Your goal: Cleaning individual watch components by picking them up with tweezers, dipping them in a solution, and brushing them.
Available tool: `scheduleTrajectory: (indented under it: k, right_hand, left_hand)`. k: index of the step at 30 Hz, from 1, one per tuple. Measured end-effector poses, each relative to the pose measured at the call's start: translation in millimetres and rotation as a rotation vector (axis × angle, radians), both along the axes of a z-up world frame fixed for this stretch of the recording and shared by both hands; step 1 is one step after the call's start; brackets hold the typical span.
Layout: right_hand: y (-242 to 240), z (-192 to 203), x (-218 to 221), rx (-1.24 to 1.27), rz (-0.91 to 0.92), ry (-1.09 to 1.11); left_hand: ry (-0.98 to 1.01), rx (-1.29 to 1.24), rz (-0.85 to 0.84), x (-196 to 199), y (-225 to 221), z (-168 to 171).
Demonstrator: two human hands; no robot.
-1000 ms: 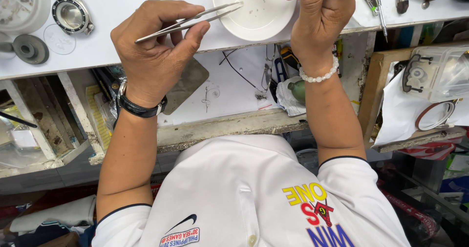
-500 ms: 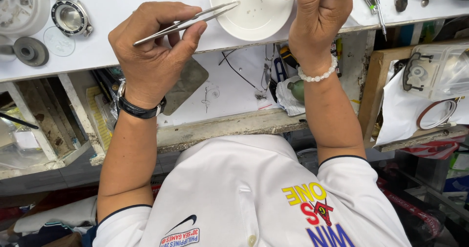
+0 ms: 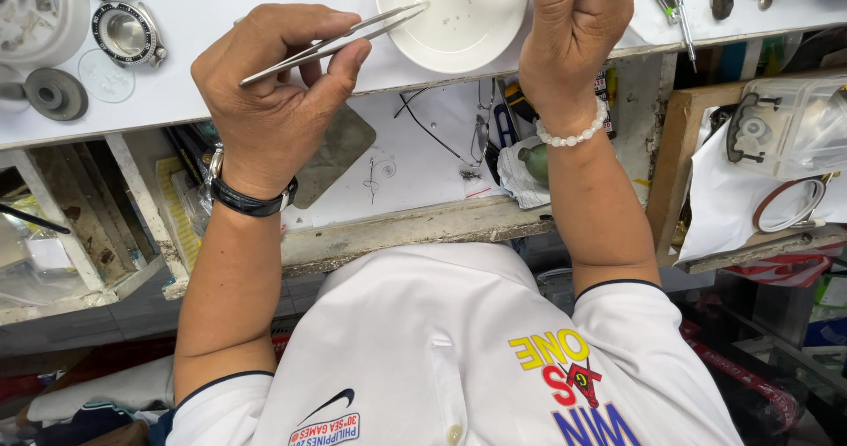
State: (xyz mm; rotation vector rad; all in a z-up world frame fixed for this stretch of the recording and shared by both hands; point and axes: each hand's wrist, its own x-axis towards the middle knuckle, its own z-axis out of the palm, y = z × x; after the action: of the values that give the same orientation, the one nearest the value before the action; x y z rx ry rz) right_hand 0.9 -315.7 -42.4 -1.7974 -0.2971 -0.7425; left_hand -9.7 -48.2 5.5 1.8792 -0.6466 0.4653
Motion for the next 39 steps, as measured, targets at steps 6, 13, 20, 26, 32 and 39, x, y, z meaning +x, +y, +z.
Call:
scheduleTrajectory:
  k: [6,13,20,26,32,39]
  right_hand:
    - [1,2,1,-0.029,-0.009,-0.024]
    - [-1,-3,2,0.002,-0.065,-0.043]
    - [0,-4,3,0.003,-0.061,-0.088]
    - [10,10,4,-0.011,-0.103,-0.098]
    - [9,10,3,-0.013,-0.076,-0.092]
    - [1,-8,7,0.018,-0.105,-0.138]
  left_hand:
    - [-0.010,-0.011,-0.003,1,-1,-2]
    - [-0.019,-0.121,-0.020,5,4,-3]
    - [-0.084,-0.116,0.142,14,24,-1]
    - [-0.054,-0.108,0.110,18,30,-12]
    - [-0.022,-0.073,0.119,16,30,-10]
    - [-0.062,-0.087,0.131,9,25,-1]
